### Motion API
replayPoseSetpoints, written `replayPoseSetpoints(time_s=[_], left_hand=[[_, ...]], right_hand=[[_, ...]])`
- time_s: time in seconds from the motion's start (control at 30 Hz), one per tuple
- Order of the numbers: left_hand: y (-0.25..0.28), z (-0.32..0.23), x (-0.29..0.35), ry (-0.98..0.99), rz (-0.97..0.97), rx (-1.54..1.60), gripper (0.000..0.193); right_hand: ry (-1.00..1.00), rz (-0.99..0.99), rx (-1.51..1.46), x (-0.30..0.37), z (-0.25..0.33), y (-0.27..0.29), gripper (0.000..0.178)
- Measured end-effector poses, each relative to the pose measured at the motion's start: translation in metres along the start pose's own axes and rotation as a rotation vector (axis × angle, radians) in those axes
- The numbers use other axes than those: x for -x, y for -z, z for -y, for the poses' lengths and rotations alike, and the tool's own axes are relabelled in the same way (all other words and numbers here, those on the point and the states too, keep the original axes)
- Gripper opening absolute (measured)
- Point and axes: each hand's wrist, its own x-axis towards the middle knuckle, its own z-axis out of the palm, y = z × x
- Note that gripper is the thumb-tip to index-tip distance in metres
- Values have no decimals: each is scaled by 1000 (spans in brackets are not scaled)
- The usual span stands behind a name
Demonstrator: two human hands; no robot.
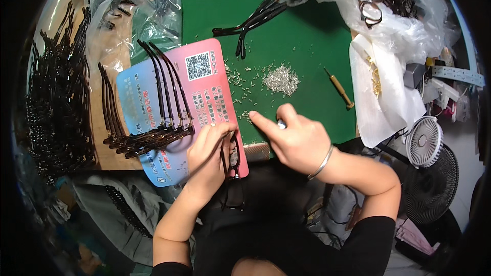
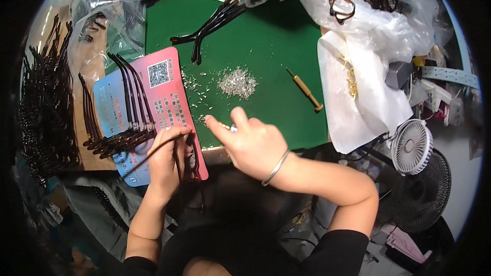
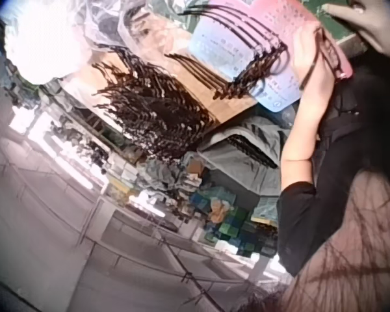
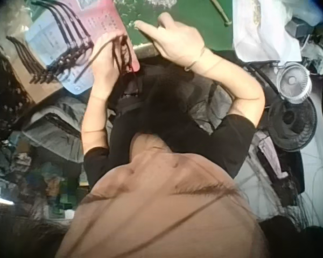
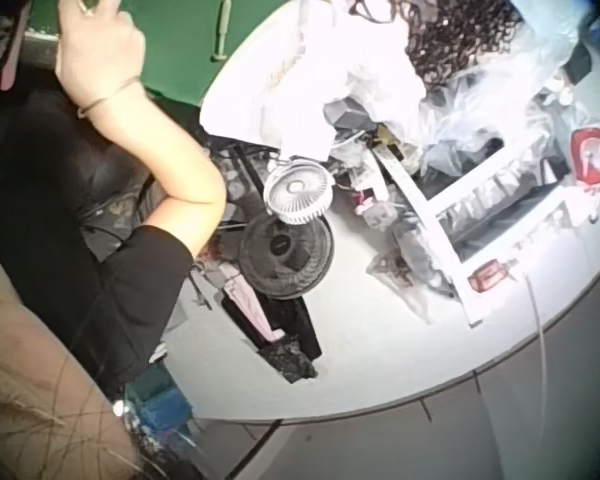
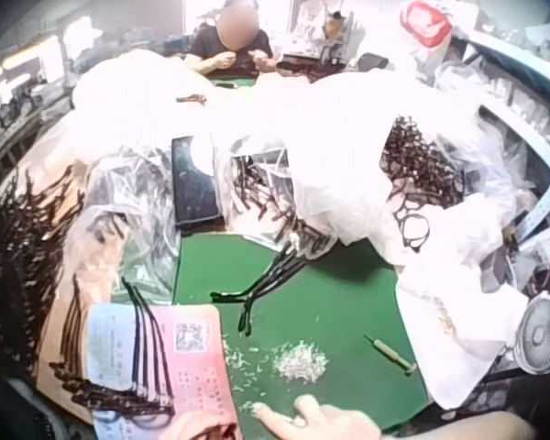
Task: The person assembles eyeglasses by hand, repeatedly picking up frames and small metal components, inserting the components into the frame arms, and placing the assembled glasses aside. The person handles multiple frames and components throughout the clip.
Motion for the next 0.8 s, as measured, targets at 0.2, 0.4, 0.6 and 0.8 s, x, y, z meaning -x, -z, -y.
replayPoseSetpoints(time_s=[0.2, 0.4, 0.6, 0.8], left_hand=[[8, 7, -10, 4, 130, 75, 9], [5, 1, -7, 53, 84, 69, 10], [2, 3, -6, -8, 56, -10, 10], [-1, 2, -6, -39, -4, -47, 10]], right_hand=[[28, 253, -548, -5, -4, 1, 35], [43, 241, -556, -10, -3, -4, 33], [260, 85, -258, -15, -10, -6, 32], [423, -115, 71, -20, -14, -13, 35]])
